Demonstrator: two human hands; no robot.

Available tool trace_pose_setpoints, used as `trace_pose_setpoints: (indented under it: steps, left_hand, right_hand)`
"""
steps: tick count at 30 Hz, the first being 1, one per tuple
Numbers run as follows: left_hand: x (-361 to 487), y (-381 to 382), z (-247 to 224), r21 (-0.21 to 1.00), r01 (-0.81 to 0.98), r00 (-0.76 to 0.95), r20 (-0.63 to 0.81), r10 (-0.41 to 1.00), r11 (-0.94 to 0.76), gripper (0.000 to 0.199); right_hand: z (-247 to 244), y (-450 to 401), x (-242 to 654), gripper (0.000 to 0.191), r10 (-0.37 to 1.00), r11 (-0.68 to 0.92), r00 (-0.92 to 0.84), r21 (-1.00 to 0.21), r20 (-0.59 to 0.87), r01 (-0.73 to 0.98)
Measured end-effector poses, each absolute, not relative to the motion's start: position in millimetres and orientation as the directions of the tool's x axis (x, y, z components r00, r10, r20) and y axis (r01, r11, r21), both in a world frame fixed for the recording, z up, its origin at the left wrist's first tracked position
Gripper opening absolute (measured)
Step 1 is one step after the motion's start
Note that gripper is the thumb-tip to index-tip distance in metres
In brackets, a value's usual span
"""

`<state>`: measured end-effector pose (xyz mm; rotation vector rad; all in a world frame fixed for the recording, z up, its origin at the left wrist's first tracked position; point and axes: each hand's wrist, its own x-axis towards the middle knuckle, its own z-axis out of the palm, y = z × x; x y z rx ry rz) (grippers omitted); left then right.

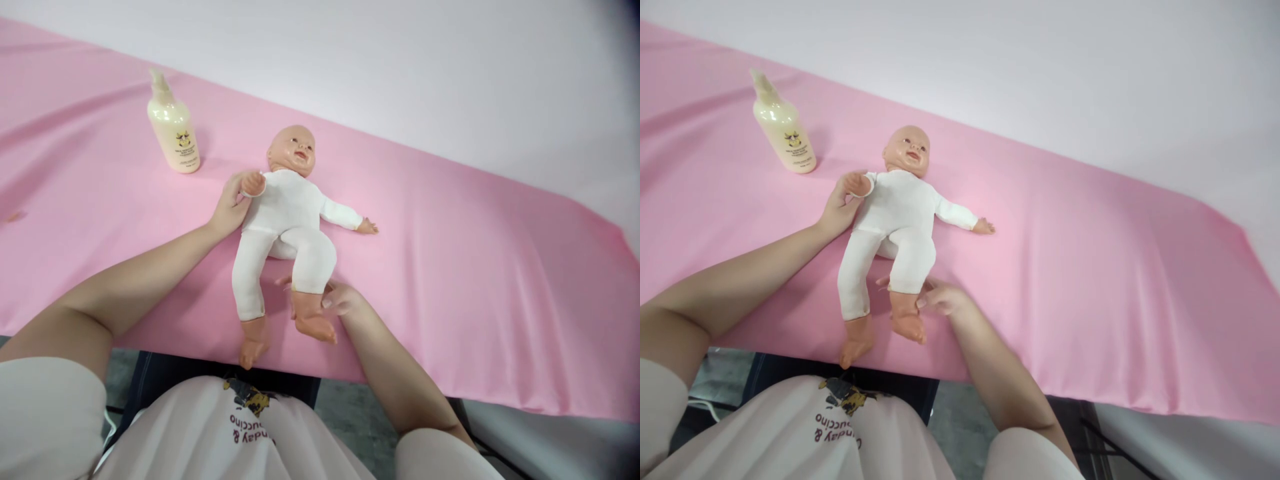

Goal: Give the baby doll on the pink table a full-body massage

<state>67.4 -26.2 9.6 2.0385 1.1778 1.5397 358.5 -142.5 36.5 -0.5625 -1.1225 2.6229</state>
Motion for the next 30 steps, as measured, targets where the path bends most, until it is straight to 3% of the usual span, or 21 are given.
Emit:
trace_pose_setpoints:
  steps: [5,10,12,18,22,25,30]
  left_hand:
    - [62,-11,-10,0.795,0.298,-0.057,0.567,0.822,-0.528,0.056]
    - [54,4,-30,0.852,0.243,-0.175,0.508,0.843,-0.463,0.051]
    - [52,9,-36,0.869,0.216,-0.206,0.486,0.849,-0.445,0.05]
    - [52,11,-36,0.894,0.193,-0.235,0.442,0.866,-0.404,0.049]
    - [58,4,-23,0.878,0.184,-0.222,0.476,0.851,-0.443,0.051]
    - [61,-3,-13,0.843,0.214,-0.159,0.529,0.834,-0.494,0.055]
    - [64,-16,-2,0.725,0.35,-0.009,0.636,0.771,-0.594,0.052]
  right_hand:
    - [39,-140,361,0.083,0.164,-0.55,-0.966,-0.831,-0.198,0.077]
    - [53,-140,359,0.058,0.108,-0.338,-0.953,-0.912,-0.283,0.233]
    - [54,-139,358,0.059,0.087,-0.31,-0.949,-0.913,-0.305,0.265]
    - [43,-131,357,0.075,-0.018,-0.201,-0.982,-0.962,-0.187,0.187]
    - [43,-129,359,0.079,-0.118,-0.265,-0.987,-0.955,-0.108,0.136]
    - [41,-132,363,0.077,-0.02,-0.361,-0.993,-0.926,-0.112,0.112]
    - [25,-141,367,0.083,0.388,-0.543,-0.92,-0.82,-0.053,-0.181]
